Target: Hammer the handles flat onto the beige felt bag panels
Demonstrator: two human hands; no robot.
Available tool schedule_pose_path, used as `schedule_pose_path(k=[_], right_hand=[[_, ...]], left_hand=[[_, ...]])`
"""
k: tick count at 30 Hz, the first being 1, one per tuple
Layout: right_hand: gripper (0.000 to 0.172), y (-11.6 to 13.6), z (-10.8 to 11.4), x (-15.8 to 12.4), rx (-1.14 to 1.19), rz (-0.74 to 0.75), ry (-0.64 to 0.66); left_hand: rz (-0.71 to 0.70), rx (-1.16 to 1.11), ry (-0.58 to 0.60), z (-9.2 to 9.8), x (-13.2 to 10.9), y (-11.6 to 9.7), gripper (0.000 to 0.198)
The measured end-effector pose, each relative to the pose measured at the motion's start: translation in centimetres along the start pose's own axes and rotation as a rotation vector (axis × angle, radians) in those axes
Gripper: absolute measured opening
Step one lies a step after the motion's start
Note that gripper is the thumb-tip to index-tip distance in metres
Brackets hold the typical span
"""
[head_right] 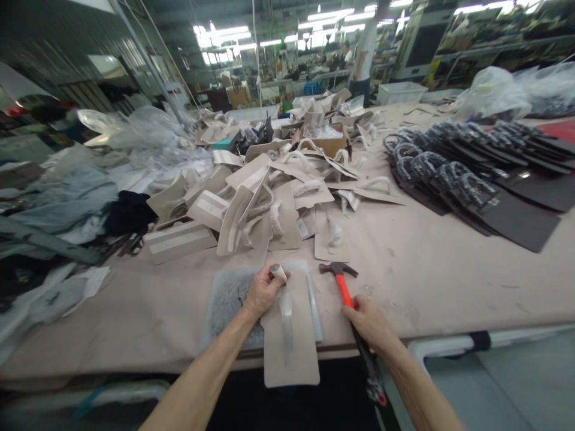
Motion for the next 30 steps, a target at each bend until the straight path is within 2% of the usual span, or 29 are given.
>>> schedule_pose_path(k=[2,3,6,9,11,13,14,16,18,19,21,23,25,26,27,30], right_hand=[[0.012,0.2,-1.9,-0.4,0.392,-0.041,0.138],[0.012,0.6,-2.7,-0.7,0.516,-0.067,0.176],[0.018,2.7,-3.3,-2.1,0.605,-0.036,0.143],[0.027,6.9,-1.6,-4.1,0.331,0.223,-0.037],[0.033,9.9,-0.6,-5.9,0.015,0.41,-0.198],[0.033,11.9,-0.5,-7.1,-0.312,0.514,-0.309],[0.03,12.5,-0.8,-7.2,-0.479,0.522,-0.319],[0.024,13.0,-1.5,-6.9,-0.774,0.482,-0.26],[0.021,13.7,-1.6,-7.1,-0.965,0.476,-0.214],[0.023,14.6,-1.1,-7.7,-1.0,0.51,-0.245],[0.029,16.9,0.4,-9.9,-0.933,0.641,-0.417],[0.032,18.5,2.3,-12.3,-0.713,0.765,-0.647],[0.032,18.3,2.9,-13.6,-0.532,0.843,-0.787],[0.032,17.8,2.4,-13.3,-0.537,0.854,-0.775],[0.031,17.1,1.4,-12.5,-0.607,0.832,-0.71],[0.027,13.7,-1.9,-8.4,-0.959,0.6,-0.327]], left_hand=[[-0.023,0.04,0.001,-0.1,0.0,-0.3,0.024],[-0.035,0.063,-0.001,-0.2,-0.1,-0.4,0.023],[-0.057,0.118,0.005,-0.3,-0.1,-0.9,0.021],[-0.066,0.153,0.045,-0.5,-0.1,-1.1,0.018],[-0.073,0.181,0.076,-0.6,-0.1,-1.1,0.017],[-0.09,0.211,0.099,-0.8,-0.2,-1.1,0.016],[-0.099,0.23,0.105,-0.8,-0.2,-1.0,0.015],[-0.106,0.274,0.11,-0.8,-0.3,-0.7,0.011],[-0.103,0.319,0.114,-0.8,-0.4,-0.4,0.009],[-0.102,0.334,0.116,-0.7,-0.4,-0.3,0.01],[-0.11,0.345,0.122,-0.7,-0.4,-0.3,0.012],[-0.116,0.352,0.124,-0.7,-0.4,-0.4,0.014],[-0.116,0.359,0.123,-0.7,-0.4,-0.6,0.013],[-0.115,0.359,0.121,-0.7,-0.3,-0.6,0.012],[-0.112,0.358,0.122,-0.7,-0.4,-0.7,0.012],[-0.106,0.36,0.126,-0.9,-0.4,-0.7,0.012]])
Point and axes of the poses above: each hand's wrist, its own x-axis towards the middle knuckle, its own z-axis out of the back of the hand, y = z × x, the point moved 7 cm from there along x, towards the middle knuckle, and after that the axes turned 12 degrees about y, right-handed, at the moved point
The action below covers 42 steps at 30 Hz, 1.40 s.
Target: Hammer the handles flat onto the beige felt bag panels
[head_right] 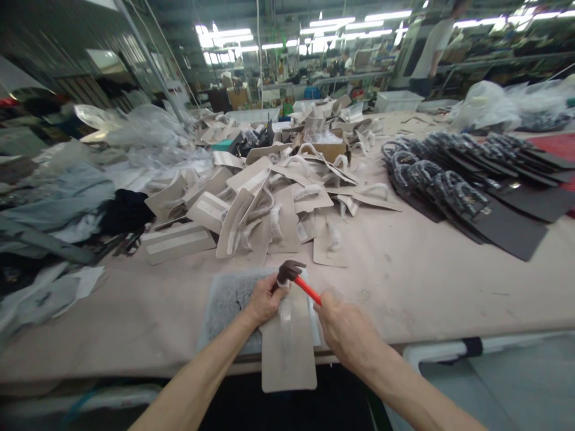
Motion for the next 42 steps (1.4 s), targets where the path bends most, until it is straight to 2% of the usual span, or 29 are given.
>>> schedule_pose_path(k=[2,4,6,9,11,12,14,16,18,19,21,22,24,26,28,30,32,35,39,42], right_hand=[[0.024,-1.3,-2.5,0.1,-0.068,-0.078,0.225],[0.025,-2.9,-3.5,0.0,-0.088,-0.157,0.311],[0.026,-4.8,-4.4,-0.1,-0.058,-0.233,0.355],[0.028,-8.0,-7.0,-0.5,0.02,-0.354,0.406],[0.026,-9.4,-8.3,-0.6,-0.018,-0.4,0.364],[0.025,-9.3,-8.4,-0.5,-0.064,-0.384,0.293],[0.03,-7.2,-7.7,-0.3,-0.123,-0.239,0.091],[0.046,-2.8,-7.0,-0.3,-0.086,0.045,-0.026],[0.051,2.3,-7.2,-0.6,-0.043,0.365,0.032],[0.048,4.4,-7.6,-0.8,-0.054,0.479,0.09],[0.033,7.3,-8.4,-0.9,-0.127,0.57,0.165],[0.027,8.0,-8.6,-0.7,-0.166,0.561,0.166],[0.025,8.3,-8.5,-0.2,-0.224,0.476,0.118],[0.026,7.6,-7.8,0.3,-0.257,0.328,0.089],[0.024,6.3,-6.8,0.5,-0.267,0.136,0.106],[0.019,4.9,-6.1,0.4,-0.22,-0.016,0.168],[0.016,4.0,-6.0,0.0,-0.095,-0.112,0.234],[0.02,3.6,-6.8,-0.4,0.115,-0.197,0.272],[0.025,4.8,-8.4,-0.4,0.239,-0.239,0.267],[0.032,6.0,-9.2,-0.4,0.3,-0.264,0.279]], left_hand=[[-0.008,0.017,0.005,-0.1,-0.1,-0.2,0.015],[-0.025,0.029,0.004,-0.1,-0.1,-0.5,0.013],[-0.037,0.028,0.004,-0.1,-0.2,-0.8,0.007],[-0.03,-0.002,0.005,0.0,-0.1,-0.8,0.009],[-0.016,-0.021,-0.005,0.1,-0.1,-0.7,0.013],[-0.01,-0.035,-0.011,0.1,-0.1,-0.6,0.014],[-0.001,-0.08,-0.027,0.1,0.0,-0.3,0.013],[0.009,-0.151,-0.045,0.0,0.0,0.0,0.015],[0.031,-0.231,-0.067,-0.2,0.1,0.4,0.019],[0.05,-0.273,-0.08,-0.3,0.2,0.7,0.021],[0.099,-0.365,-0.107,-0.4,0.4,1.3,0.027],[0.121,-0.413,-0.133,-0.3,0.5,1.5,0.03],[0.147,-0.502,-0.227,0.7,0.7,1.6,0.033],[0.127,-0.578,-0.387,2.7,0.5,0.7,0.034],[0.048,-0.602,-0.523,5.2,0.0,-1.2,0.035],[-0.056,-0.542,-0.568,7.2,-0.5,-3.9,0.036],[-0.112,-0.449,-0.515,8.0,-0.7,-6.0,0.034],[-0.075,-0.414,-0.356,6.3,-0.5,-6.3,0.03],[0.025,-0.504,-0.229,2.5,-0.1,-3.3,0.037],[0.067,-0.491,-0.143,0.6,0.3,-1.2,0.038]])
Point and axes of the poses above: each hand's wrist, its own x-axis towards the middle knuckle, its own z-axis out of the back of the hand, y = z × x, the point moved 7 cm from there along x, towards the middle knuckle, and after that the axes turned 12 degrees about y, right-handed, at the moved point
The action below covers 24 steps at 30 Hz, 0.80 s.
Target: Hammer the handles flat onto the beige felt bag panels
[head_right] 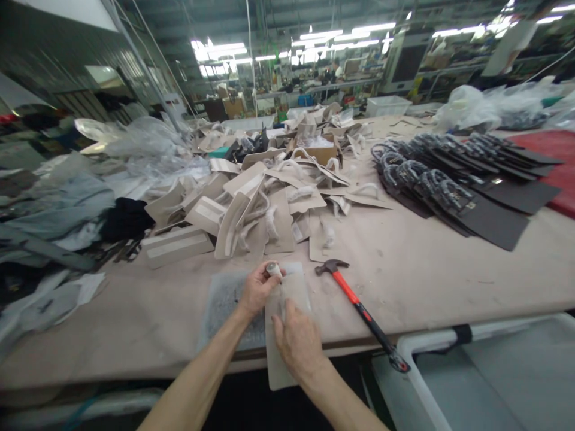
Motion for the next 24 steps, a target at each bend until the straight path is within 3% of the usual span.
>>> schedule_pose_path(k=[6,9,13,18,24], right_hand=[[0.047,-0.8,-0.3,0.7,0.195,0.052,-0.05],[0.045,-4.1,1.5,1.5,0.244,0.042,-0.17],[0.038,-10.3,4.7,1.7,-0.111,-0.125,-0.35],[0.031,-16.5,4.5,1.8,-0.336,-0.285,-0.173],[0.013,-17.6,4.2,2.5,-0.164,-0.283,-0.089]], left_hand=[[0.036,0.041,0.019,0.6,0.1,1.9,0.031],[0.037,0.023,0.02,0.9,0.0,2.0,0.034],[0.032,0.03,0.024,0.9,0.0,2.0,0.032],[0.028,0.057,0.03,0.7,0.1,2.1,0.028],[0.034,0.074,0.039,0.5,0.2,1.9,0.026]])
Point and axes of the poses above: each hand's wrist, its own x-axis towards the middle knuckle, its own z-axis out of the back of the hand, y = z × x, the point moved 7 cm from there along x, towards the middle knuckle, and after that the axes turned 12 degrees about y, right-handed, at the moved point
